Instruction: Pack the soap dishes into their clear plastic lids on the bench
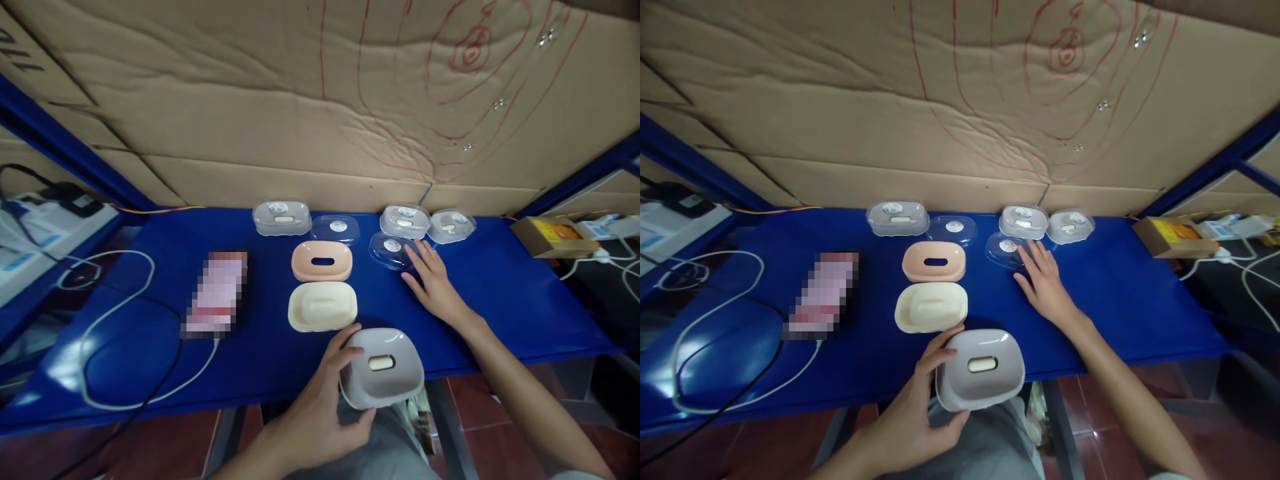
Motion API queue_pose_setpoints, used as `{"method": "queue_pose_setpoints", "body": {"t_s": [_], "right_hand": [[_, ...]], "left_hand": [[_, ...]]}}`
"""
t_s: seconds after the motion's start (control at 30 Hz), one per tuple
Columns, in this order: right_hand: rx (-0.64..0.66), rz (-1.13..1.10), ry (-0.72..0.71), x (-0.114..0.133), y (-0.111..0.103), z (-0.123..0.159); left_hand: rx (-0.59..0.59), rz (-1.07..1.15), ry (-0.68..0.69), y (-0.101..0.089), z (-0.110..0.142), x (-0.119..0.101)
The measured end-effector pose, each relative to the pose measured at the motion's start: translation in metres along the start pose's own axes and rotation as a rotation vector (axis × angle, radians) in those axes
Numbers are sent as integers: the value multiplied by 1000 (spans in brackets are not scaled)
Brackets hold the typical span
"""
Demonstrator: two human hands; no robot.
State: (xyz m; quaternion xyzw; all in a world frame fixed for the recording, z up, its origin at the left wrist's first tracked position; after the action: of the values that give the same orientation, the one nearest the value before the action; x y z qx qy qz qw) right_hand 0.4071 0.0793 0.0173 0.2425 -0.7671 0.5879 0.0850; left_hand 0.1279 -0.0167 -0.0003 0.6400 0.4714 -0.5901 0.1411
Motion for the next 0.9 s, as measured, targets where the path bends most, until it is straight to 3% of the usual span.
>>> {"method": "queue_pose_setpoints", "body": {"t_s": [0.07, 0.13, 0.17, 0.23, 0.33, 0.43, 0.57, 0.7, 0.8, 0.9], "right_hand": [[143, -169, -79, 30, -2, 14], [439, -356, -224, 68, 5, 39], [527, -379, -251, 82, 7, 51], [580, -381, -244, 95, 8, 67], [494, -437, -201, 89, 3, 73], [360, -455, -169, 66, -9, 67], [179, -169, -101, 33, -18, 48], [174, 14, -174, 29, 1, 24], [182, 69, -228, 31, 14, 6], [151, 97, -226, 37, 10, -1]], "left_hand": [[-5, -10, 6, 0, -4, -2], [-11, 7, -7, 0, -8, -2], [-12, 21, -15, 0, -10, -1], [-18, 47, -34, 1, -13, 0], [-24, 63, -59, 5, -16, 2], [-44, 27, -37, 8, -16, 3], [40, -182, 85, 19, -16, -6], [167, -434, 174, 31, -22, -12], [193, -517, 219, 37, -31, -14], [177, -558, 219, 38, -40, -13]]}}
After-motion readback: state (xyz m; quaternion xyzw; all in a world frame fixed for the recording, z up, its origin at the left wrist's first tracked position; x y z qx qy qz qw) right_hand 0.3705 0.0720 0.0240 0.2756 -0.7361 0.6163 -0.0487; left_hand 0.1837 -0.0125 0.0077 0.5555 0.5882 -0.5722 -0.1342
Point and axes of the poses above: each hand's wrist, its own z-axis away from the middle knuckle, its own y-axis out of the palm, x = y × z, the point moved 7 cm from there along -z, towards the middle knuckle, and after that the axes turned 1 degree about -y, right-handed, at the moved point
